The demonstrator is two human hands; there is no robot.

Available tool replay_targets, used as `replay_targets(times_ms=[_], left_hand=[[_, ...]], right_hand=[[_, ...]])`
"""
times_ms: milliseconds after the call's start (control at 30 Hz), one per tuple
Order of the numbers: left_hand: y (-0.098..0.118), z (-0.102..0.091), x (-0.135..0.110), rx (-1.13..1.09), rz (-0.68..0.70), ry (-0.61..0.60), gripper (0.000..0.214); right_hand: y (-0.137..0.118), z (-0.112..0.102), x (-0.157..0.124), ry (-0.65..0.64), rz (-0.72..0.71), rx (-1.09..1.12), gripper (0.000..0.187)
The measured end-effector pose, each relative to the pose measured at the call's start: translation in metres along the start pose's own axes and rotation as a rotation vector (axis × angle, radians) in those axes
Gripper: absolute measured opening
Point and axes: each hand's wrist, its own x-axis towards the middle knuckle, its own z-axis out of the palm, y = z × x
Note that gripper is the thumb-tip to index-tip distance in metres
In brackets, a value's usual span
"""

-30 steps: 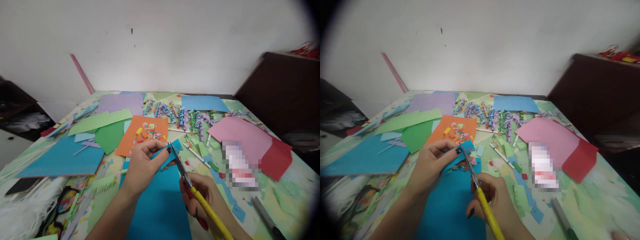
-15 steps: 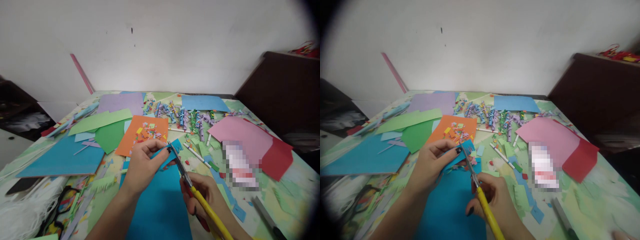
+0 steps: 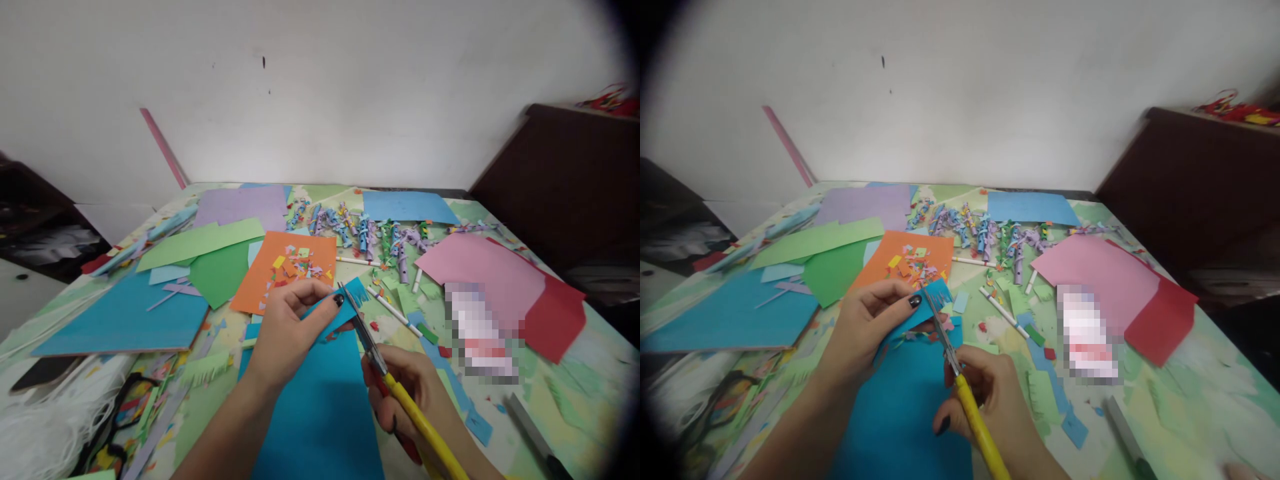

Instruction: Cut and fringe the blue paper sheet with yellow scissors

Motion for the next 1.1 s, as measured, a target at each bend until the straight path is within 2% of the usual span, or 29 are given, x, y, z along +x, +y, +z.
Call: replay_targets(times_ms=[200,433,667,833,1100], left_hand=[[-0.0002,-0.0001,0.0007,0.014,-0.009,0.008,0.019],[0.007,0.0043,0.0006,0.02,-0.029,0.026,0.02],[0.007,0.0041,-0.0005,0.027,-0.039,0.024,0.019],[0.0079,0.0052,-0.0004,0.02,-0.033,0.021,0.021],[0.0074,0.0035,0.0007,0.091,-0.028,0.016,0.019]], right_hand=[[0.0016,-0.002,-0.0004,-0.01,-0.006,-0.033,0.034],[-0.0007,-0.0001,0.0009,0.011,-0.031,-0.038,0.036],[0.001,-0.0002,-0.0006,-0.011,0.002,0.012,0.05],[-0.0001,-0.0021,-0.0011,-0.03,-0.044,-0.02,0.067],[0.0037,-0.0069,-0.0009,-0.094,-0.039,0.017,0.067]])
